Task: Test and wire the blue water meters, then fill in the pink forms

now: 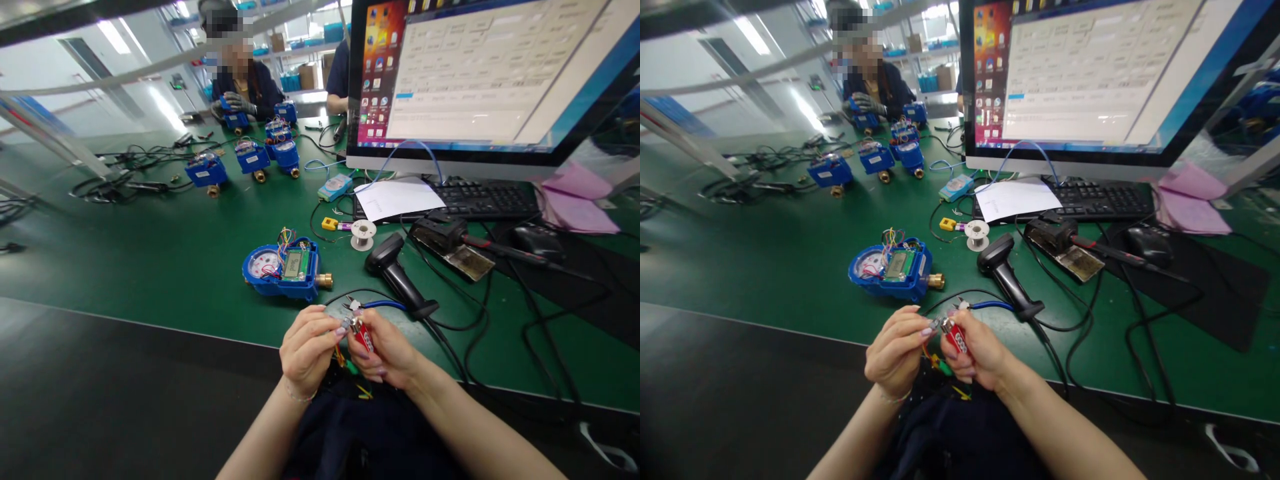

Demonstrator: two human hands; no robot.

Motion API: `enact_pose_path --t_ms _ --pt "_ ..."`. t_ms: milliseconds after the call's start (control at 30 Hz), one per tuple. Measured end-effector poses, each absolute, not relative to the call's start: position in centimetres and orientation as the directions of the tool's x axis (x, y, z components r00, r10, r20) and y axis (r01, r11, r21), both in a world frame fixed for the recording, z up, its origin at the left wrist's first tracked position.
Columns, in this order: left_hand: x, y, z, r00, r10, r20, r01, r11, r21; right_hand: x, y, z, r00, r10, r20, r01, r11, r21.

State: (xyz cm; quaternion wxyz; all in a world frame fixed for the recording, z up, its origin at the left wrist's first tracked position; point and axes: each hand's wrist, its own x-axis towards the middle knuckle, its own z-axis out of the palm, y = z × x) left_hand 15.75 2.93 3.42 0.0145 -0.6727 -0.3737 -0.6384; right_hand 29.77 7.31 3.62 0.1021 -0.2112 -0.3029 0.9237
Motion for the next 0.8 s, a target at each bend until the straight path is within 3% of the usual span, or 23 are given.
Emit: enact_pose_path --t_ms 300,600,733,800 --pt "15.6 2.9 3.2 -0.081 0.492 0.867 0.508 -0.728 0.461 29.8 7.5 3.5 -0.889 0.311 -0.336 -0.064 -0.812 -0.58" --pt "15.8 3.1 3.1 -0.109 0.488 0.866 0.508 -0.722 0.47 29.6 7.6 3.8 -0.86 0.262 -0.438 -0.001 -0.859 -0.511" --pt "15.6 3.1 3.4 -0.126 0.485 0.866 0.552 -0.691 0.467 30.2 7.4 4.2 -0.854 0.317 -0.413 -0.05 -0.84 -0.541" --pt "14.9 3.0 4.2 -0.164 0.447 0.879 0.597 -0.665 0.449 31.2 7.6 4.8 -0.812 0.43 -0.394 -0.127 -0.79 -0.6"
